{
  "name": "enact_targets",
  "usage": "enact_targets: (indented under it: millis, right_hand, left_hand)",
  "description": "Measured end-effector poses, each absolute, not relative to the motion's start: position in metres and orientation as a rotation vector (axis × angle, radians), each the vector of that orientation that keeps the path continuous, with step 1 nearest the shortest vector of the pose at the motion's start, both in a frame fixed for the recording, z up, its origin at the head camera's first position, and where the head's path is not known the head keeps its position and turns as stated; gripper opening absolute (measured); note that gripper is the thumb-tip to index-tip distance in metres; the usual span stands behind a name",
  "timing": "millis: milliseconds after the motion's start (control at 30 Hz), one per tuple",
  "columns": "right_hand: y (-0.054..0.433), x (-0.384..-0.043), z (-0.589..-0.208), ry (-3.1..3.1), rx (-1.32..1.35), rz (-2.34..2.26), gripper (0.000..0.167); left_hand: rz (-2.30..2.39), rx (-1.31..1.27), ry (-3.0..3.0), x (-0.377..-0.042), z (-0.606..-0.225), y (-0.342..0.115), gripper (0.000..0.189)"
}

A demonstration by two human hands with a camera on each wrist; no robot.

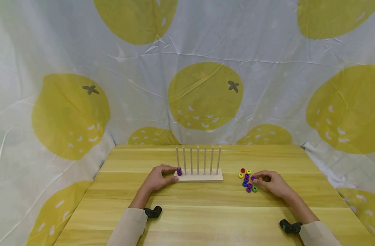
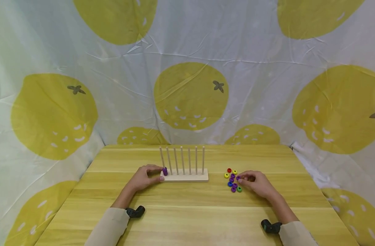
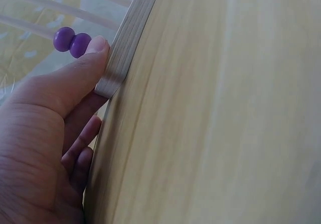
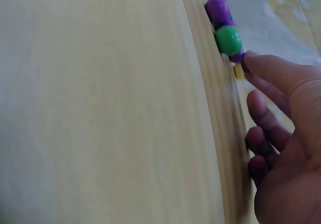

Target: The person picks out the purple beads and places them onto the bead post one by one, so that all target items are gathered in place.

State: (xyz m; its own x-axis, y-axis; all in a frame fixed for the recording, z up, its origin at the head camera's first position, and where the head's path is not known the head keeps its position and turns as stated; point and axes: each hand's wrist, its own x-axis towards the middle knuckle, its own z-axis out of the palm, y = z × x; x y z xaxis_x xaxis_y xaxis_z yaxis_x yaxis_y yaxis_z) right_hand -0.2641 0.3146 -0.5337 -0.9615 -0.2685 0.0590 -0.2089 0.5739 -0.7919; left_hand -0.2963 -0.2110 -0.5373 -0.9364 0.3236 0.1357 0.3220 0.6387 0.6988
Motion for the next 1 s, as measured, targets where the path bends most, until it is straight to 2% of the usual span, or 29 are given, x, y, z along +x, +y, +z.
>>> enact_targets:
  millis: [267,433,1000]
  right_hand:
    - [0.316,-0.267,-0.520,2.740,-0.369,-1.365,0.029]
    - [0.311,-0.270,-0.508,2.791,-0.465,-1.347,0.024]
    - [0.266,-0.282,-0.442,2.860,-0.581,-1.354,0.024]
  left_hand:
    - [1.216,0.549,2.843,-0.296,-0.537,-0.210,0.049]
    - [1.219,0.550,2.841,-0.295,-0.536,-0.211,0.049]
    - [1.234,0.537,2.852,-0.293,-0.541,-0.213,0.048]
